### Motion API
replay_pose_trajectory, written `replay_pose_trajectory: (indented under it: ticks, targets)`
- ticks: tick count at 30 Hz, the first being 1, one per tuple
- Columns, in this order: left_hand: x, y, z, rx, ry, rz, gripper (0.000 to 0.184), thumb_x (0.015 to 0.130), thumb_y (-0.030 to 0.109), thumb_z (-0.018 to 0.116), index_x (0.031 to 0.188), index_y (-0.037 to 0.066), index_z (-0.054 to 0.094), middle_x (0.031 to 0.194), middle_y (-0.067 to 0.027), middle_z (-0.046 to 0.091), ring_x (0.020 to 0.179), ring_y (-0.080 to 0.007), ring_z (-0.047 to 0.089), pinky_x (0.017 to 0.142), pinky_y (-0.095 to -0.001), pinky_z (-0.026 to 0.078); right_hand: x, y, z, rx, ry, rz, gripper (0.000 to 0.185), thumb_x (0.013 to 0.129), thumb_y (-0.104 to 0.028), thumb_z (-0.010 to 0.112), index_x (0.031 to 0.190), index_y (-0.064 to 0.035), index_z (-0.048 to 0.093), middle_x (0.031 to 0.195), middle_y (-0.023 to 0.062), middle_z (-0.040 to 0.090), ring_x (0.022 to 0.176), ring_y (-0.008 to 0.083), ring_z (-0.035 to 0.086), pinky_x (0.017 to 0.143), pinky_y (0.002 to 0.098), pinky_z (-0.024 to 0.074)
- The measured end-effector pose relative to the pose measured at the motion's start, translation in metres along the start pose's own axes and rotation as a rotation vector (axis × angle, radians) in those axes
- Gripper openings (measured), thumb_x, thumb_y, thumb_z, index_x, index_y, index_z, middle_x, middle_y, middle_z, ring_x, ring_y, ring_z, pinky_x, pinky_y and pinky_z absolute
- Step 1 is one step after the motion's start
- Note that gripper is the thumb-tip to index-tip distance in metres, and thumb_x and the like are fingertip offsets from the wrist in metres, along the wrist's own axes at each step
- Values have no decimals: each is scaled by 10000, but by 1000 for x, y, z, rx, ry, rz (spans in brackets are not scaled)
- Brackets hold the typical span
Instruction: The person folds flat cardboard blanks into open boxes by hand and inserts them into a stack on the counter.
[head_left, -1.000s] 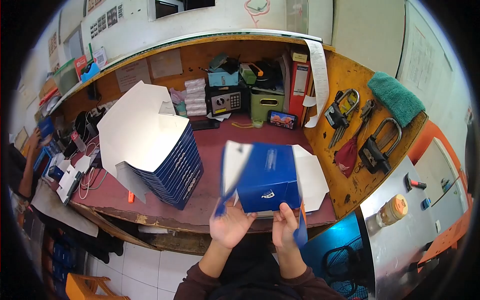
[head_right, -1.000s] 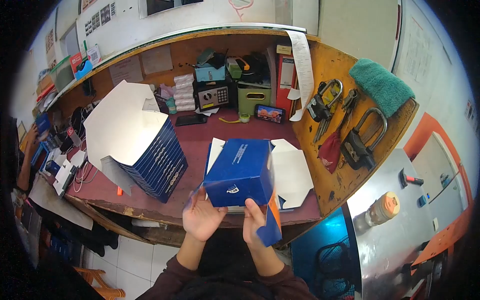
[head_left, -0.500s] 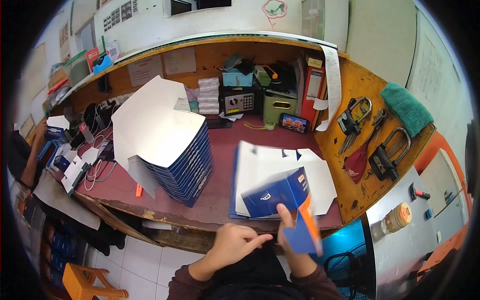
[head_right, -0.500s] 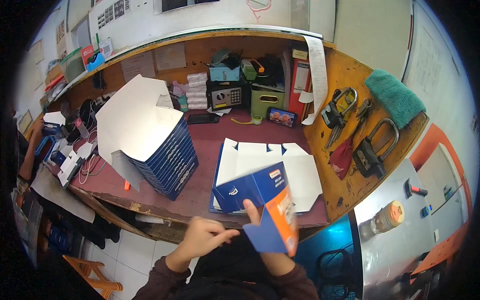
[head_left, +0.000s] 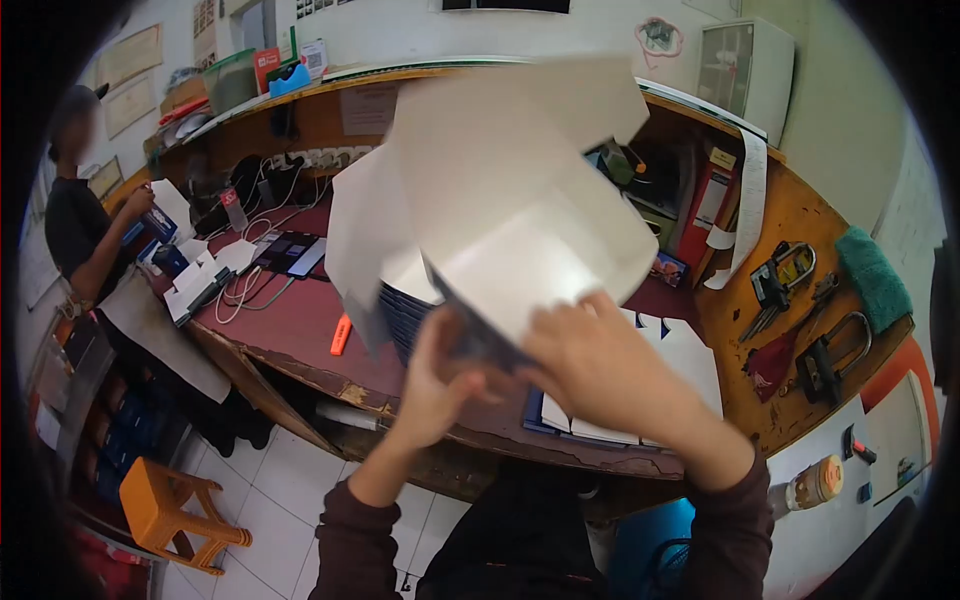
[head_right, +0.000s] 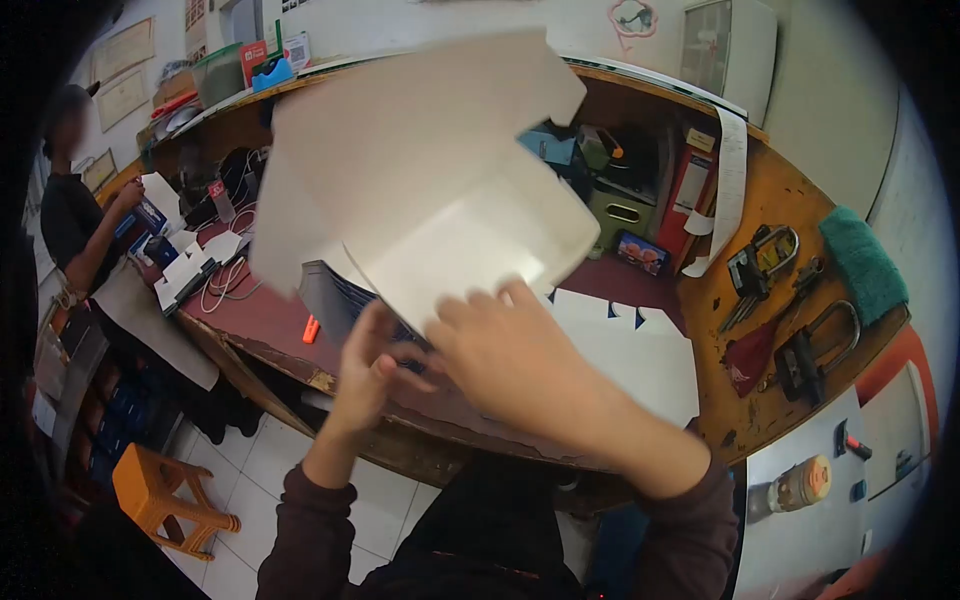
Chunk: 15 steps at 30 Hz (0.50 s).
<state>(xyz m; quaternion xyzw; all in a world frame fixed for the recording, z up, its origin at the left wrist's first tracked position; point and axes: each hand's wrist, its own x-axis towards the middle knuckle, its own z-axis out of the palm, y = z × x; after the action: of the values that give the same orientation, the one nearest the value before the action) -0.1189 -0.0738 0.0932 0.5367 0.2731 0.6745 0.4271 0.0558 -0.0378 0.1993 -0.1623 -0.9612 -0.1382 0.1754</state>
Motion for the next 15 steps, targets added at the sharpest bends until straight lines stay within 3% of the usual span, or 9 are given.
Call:
replay_pose_trajectory:
  ticks: [2,4,5,9,12,13,15]
  targets:
    - [5,21,-25,865,151,245,545,738,237,689,1165,-3,451,1187,-127,470,703,-177,603,539,-279,481,38,16,-7,164,50,-91,189,777,-228,580,808,-41,582,760,101,556,799,247,556,783,382,366]
    - [14,23,-42,1299,288,301,321,760,143,629,1024,-15,538,1081,-125,536,606,-229,594,542,-310,461,77,31,-9,300,1,-198,230,757,-215,588,832,1,612,771,146,600,799,281,577,776,371,403]
    - [19,15,-55,1323,261,343,191,781,89,583,954,12,566,990,-101,559,613,-272,581,553,-330,466,93,36,-5,380,-43,-190,267,749,-215,585,869,22,613,778,168,610,785,303,584,760,362,425]
    - [30,9,-75,1454,159,566,94,755,69,578,848,75,593,828,-55,566,652,-280,591,539,-361,463,125,40,7,534,-166,-57,328,703,-228,594,879,46,630,742,225,613,702,324,605,690,347,474]
    - [32,15,-73,1439,110,549,109,742,64,579,849,82,593,832,-45,565,653,-264,594,527,-347,463,128,52,36,511,-193,45,332,706,-238,606,893,34,628,727,226,606,657,311,593,662,348,468]
    - [35,14,-73,1441,156,629,108,719,60,638,825,80,647,774,-12,577,556,-190,569,478,-281,438,128,58,43,468,-196,81,336,724,-240,609,924,29,619,726,222,602,634,307,579,639,346,460]
    - [37,16,-77,1411,116,620,108,718,47,613,820,83,626,775,-23,569,582,-217,574,493,-304,447,121,50,49,430,-143,63,312,702,-239,618,849,36,628,710,220,603,660,330,594,643,357,475]
